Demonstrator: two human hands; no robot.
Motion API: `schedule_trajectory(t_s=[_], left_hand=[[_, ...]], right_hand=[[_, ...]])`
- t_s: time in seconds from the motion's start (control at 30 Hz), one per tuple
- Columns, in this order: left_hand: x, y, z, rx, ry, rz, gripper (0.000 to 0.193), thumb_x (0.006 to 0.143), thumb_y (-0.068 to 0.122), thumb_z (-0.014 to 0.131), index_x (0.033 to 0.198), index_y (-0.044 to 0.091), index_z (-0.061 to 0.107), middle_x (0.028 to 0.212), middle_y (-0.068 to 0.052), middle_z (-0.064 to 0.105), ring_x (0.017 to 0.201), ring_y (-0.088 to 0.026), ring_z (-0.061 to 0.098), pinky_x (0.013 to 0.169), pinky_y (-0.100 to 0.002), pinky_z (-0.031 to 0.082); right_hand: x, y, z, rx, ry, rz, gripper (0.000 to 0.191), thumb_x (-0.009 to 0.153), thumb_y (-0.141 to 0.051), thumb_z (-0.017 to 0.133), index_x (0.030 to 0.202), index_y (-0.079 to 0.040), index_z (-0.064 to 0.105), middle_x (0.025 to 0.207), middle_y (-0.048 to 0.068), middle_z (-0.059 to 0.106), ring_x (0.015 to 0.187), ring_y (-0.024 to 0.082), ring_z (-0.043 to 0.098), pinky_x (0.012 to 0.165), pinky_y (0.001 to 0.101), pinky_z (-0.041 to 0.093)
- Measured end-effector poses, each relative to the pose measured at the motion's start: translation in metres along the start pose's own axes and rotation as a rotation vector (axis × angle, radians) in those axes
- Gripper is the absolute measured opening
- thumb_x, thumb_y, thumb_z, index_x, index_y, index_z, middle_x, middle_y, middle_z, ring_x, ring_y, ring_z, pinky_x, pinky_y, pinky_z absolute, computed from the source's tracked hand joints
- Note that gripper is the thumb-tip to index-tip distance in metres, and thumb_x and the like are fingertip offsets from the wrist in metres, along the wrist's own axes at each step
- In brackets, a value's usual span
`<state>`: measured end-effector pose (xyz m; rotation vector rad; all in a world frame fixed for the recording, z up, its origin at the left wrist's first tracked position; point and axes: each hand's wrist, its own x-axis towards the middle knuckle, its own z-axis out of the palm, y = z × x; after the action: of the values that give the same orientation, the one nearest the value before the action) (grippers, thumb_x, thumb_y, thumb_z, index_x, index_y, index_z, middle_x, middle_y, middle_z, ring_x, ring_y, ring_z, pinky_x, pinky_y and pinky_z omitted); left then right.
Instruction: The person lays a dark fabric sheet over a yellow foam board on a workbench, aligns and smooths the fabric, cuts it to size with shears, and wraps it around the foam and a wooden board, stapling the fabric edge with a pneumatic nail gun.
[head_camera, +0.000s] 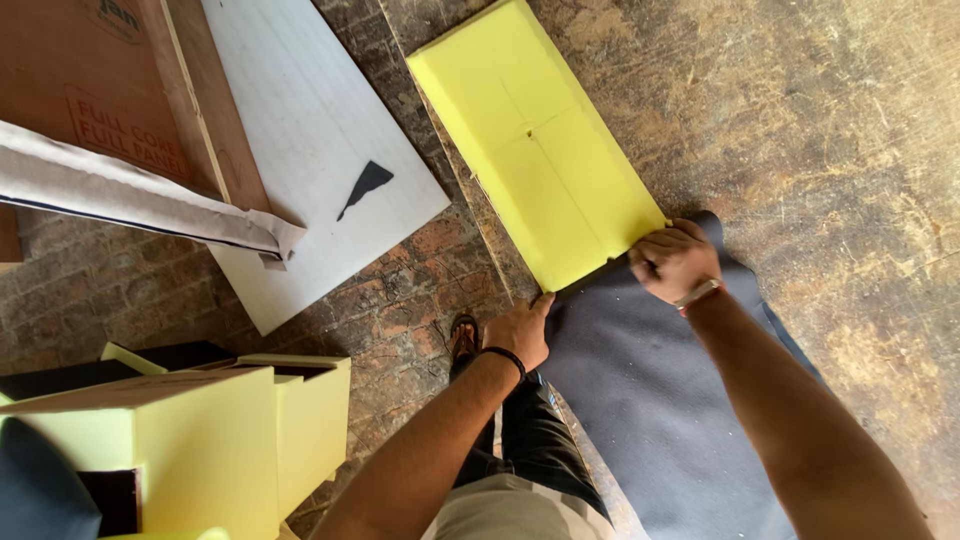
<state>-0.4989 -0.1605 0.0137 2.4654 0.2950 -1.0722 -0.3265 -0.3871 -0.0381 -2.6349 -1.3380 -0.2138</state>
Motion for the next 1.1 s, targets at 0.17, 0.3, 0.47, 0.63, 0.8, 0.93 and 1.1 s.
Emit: schedule_trajectory(t_s=[0.17, 0.3, 0.47, 0.63, 0.8, 0.93, 1.1], left_hand=[[0.005, -0.006, 0.0, -0.003, 0.01, 0.015, 0.08, 0.092, 0.009, 0.06, 0.162, 0.03, 0.027, 0.141, -0.02, 0.052, 0.108, -0.032, 0.069, 0.086, -0.043, 0.061], [0.005, -0.012, 0.003, -0.075, 0.028, 0.027, 0.077, 0.093, 0.012, 0.059, 0.16, 0.033, 0.031, 0.141, -0.018, 0.053, 0.109, -0.033, 0.069, 0.086, -0.043, 0.061], [0.006, -0.016, -0.004, -0.04, 0.057, 0.058, 0.075, 0.091, 0.014, 0.06, 0.158, 0.038, 0.037, 0.137, -0.019, 0.058, 0.108, -0.033, 0.069, 0.091, -0.043, 0.059], [0.003, -0.026, -0.006, -0.162, 0.087, 0.135, 0.068, 0.089, 0.015, 0.061, 0.154, 0.029, 0.045, 0.127, -0.015, 0.064, 0.107, -0.029, 0.068, 0.093, -0.042, 0.057], [-0.007, -0.077, 0.015, -0.398, 0.107, 0.155, 0.047, 0.091, 0.012, 0.06, 0.137, 0.013, 0.065, 0.11, -0.011, 0.071, 0.099, -0.023, 0.069, 0.091, -0.038, 0.056], [-0.003, -0.128, 0.03, -0.561, 0.148, 0.095, 0.042, 0.092, 0.013, 0.063, 0.133, 0.011, 0.067, 0.11, -0.008, 0.072, 0.1, -0.019, 0.069, 0.091, -0.035, 0.055], [-0.004, -0.156, 0.029, -0.75, 0.13, -0.004, 0.039, 0.097, 0.013, 0.057, 0.135, 0.013, 0.065, 0.104, -0.008, 0.076, 0.086, -0.022, 0.071, 0.079, -0.037, 0.058]], right_hand=[[-0.01, 0.018, 0.012, -0.133, 0.074, 0.215, 0.024, 0.105, -0.026, 0.062, 0.086, -0.018, 0.074, 0.09, -0.003, 0.077, 0.105, 0.016, 0.074, 0.116, 0.0363, 0.055], [-0.017, 0.043, -0.006, 0.243, -0.067, 0.941, 0.025, 0.103, -0.029, 0.06, 0.119, -0.017, 0.074, 0.12, 0.006, 0.071, 0.093, 0.025, 0.071, 0.081, 0.0425, 0.059], [0.0, 0.043, -0.011, 0.34, -0.165, 0.886, 0.04, 0.09, -0.033, 0.07, 0.128, -0.019, 0.072, 0.133, 0.01, 0.064, 0.118, 0.031, 0.062, 0.1, 0.0444, 0.05], [0.034, 0.045, 0.009, 0.043, -0.431, 0.905, 0.028, 0.094, -0.039, 0.066, 0.115, -0.027, 0.08, 0.14, 0.005, 0.061, 0.128, 0.033, 0.055, 0.106, 0.0518, 0.045], [0.031, 0.069, 0.001, 0.109, -0.111, 1.094, 0.025, 0.099, -0.034, 0.067, 0.112, -0.017, 0.08, 0.133, 0.016, 0.066, 0.116, 0.035, 0.064, 0.096, 0.05, 0.051], [0.026, 0.054, -0.011, 0.505, -0.039, 1.206, 0.028, 0.103, -0.036, 0.068, 0.116, -0.013, 0.076, 0.117, 0.011, 0.076, 0.1, 0.026, 0.071, 0.091, 0.04, 0.055], [0.042, -0.049, 0.009, 1.208, 0.107, 1.066, 0.027, 0.101, -0.024, 0.054, 0.11, -0.007, 0.072, 0.094, 0.006, 0.075, 0.065, 0.014, 0.066, 0.051, 0.0283, 0.05]])
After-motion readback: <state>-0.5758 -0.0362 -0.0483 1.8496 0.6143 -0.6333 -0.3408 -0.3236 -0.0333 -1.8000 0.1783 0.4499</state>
